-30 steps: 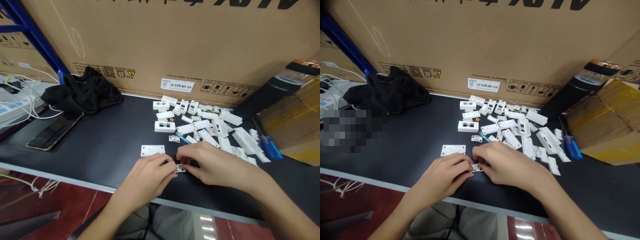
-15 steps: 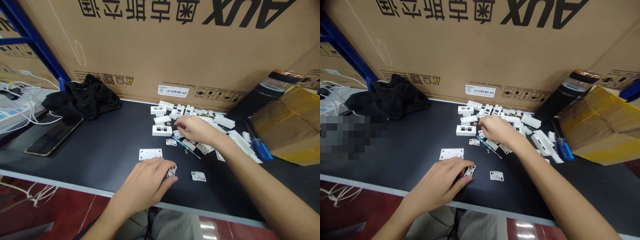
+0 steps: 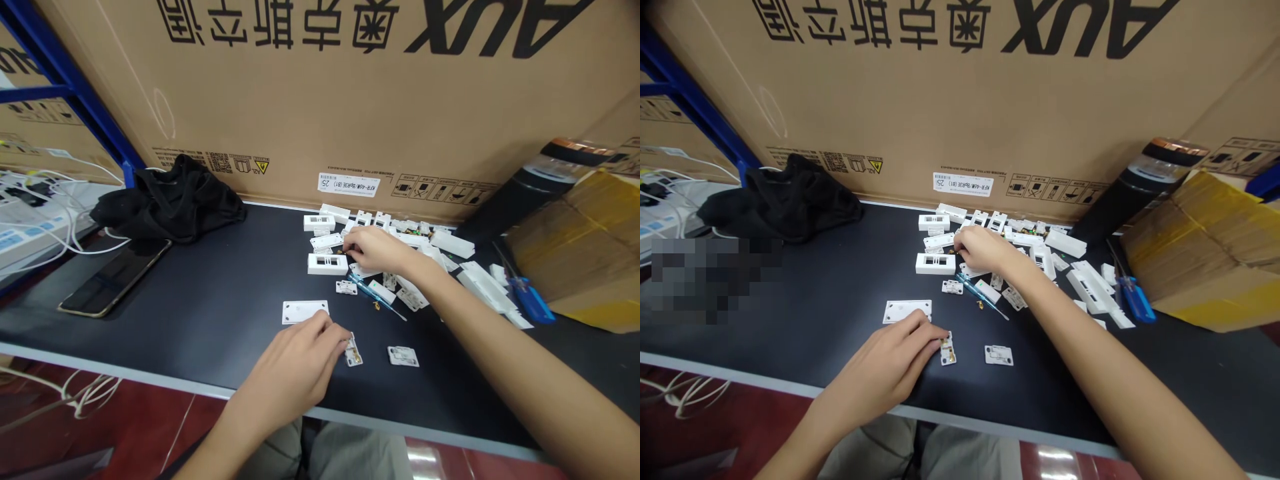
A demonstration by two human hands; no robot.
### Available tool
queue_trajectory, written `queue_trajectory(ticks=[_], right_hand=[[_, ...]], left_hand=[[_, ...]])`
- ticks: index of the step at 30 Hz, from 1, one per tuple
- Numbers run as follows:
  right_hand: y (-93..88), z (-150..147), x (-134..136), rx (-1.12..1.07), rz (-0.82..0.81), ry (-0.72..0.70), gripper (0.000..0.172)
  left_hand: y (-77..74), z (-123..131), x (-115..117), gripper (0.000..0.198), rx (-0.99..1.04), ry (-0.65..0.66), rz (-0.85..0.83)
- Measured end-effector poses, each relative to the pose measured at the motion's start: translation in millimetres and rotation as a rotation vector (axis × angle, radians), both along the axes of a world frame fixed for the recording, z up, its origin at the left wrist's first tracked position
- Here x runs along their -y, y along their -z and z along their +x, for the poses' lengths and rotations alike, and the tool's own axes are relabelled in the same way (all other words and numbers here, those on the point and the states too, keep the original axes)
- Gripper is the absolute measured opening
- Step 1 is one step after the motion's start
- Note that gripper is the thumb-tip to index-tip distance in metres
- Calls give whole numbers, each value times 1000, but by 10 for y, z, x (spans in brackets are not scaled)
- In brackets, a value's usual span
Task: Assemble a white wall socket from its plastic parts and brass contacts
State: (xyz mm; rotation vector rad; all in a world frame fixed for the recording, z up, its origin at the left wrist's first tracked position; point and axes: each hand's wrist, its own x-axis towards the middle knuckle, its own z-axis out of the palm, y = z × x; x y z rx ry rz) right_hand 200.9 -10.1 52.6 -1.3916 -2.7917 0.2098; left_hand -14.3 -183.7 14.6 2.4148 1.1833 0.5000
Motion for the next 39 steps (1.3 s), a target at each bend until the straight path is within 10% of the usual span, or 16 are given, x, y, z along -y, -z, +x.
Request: queue_trajectory(ticks=[39], right_hand=[[-38, 50, -28, -240, -51, 27, 20]], left_hand=[[6, 13, -14, 3, 117, 50, -45]])
